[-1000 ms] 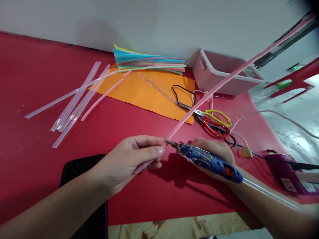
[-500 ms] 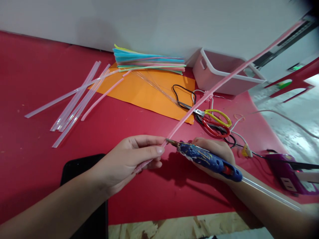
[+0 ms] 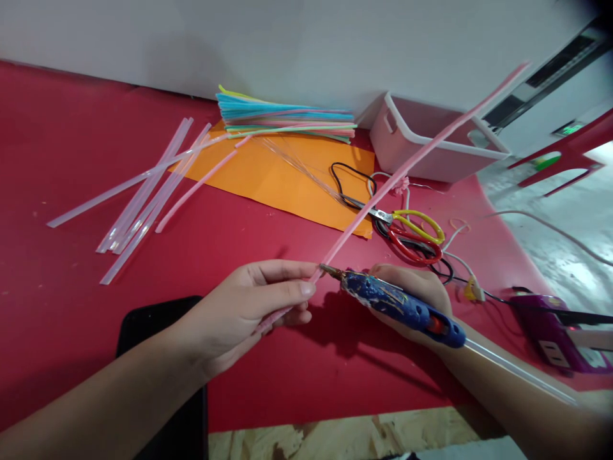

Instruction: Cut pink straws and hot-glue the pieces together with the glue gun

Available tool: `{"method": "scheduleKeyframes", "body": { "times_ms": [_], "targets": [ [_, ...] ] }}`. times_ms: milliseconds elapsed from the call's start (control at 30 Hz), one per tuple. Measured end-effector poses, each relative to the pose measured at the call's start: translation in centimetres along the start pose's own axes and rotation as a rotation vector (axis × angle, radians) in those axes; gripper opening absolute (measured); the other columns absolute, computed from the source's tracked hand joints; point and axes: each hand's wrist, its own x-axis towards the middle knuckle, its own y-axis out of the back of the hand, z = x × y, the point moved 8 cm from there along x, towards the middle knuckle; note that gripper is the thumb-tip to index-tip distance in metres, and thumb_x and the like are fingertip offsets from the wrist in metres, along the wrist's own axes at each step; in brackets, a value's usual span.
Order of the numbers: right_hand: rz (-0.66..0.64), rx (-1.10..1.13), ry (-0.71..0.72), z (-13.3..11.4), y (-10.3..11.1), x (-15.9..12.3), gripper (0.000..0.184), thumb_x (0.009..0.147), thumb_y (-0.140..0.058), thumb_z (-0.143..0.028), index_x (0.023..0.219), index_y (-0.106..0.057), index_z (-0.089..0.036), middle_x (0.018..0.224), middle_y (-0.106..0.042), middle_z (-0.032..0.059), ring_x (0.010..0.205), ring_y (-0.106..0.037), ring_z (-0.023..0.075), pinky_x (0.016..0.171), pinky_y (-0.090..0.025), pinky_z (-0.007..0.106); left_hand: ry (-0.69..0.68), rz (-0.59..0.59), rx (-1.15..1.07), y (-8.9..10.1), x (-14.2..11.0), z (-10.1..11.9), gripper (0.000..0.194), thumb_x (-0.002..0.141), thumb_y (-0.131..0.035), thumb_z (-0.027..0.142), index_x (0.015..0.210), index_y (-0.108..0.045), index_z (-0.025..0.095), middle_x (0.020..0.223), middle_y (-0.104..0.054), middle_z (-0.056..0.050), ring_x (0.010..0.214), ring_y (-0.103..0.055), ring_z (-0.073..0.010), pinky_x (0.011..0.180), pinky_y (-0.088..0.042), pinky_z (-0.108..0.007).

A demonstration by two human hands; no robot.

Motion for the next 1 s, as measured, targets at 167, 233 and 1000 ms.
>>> {"method": "scheduleKeyframes", "body": {
  "times_ms": [167, 233, 1000],
  "targets": [
    [0.006, -0.008, 0.017, -0.19, 0.08, 0.06, 0.013, 0.087, -0.066, -0.024, 0.1, -0.062, -0.023, 0.083, -0.071, 0.0038, 0.067, -0.068, 0.0157, 0.059, -0.053, 0.026, 0.005, 0.0, -0.002, 0.03, -0.2, -0.03, 0.015, 0.073, -0.077, 0.002, 0.076, -0.08, 0.016, 0.06, -0.071, 0.001, 0.052, -0.067, -0.0078, 0.052, -0.056, -0.012],
    [0.002, -0.003, 0.016, -0.23, 0.07, 0.1, 0.014, 0.087, -0.066, -0.023, 0.1, -0.061, -0.023, 0.083, -0.071, 0.0038, 0.067, -0.068, 0.0161, 0.058, -0.052, 0.026, 0.003, 0.012, -0.001, 0.1, -0.26, 0.03, 0.016, 0.073, -0.076, 0.001, 0.076, -0.08, 0.016, 0.06, -0.071, 0.001, 0.052, -0.067, -0.0077, 0.053, -0.056, -0.013],
    [0.069, -0.04, 0.035, -0.54, 0.31, 0.33, 0.013, 0.088, -0.066, -0.03, 0.099, -0.062, -0.025, 0.077, -0.071, 0.0037, 0.06, -0.066, 0.0174, 0.055, -0.053, 0.029, 0.007, 0.001, 0.016, 0.16, -0.31, 0.15, 0.013, 0.075, -0.076, 0.004, 0.078, -0.079, 0.016, 0.06, -0.07, 0.001, 0.052, -0.066, -0.0074, 0.052, -0.054, -0.012]
  ]
}}
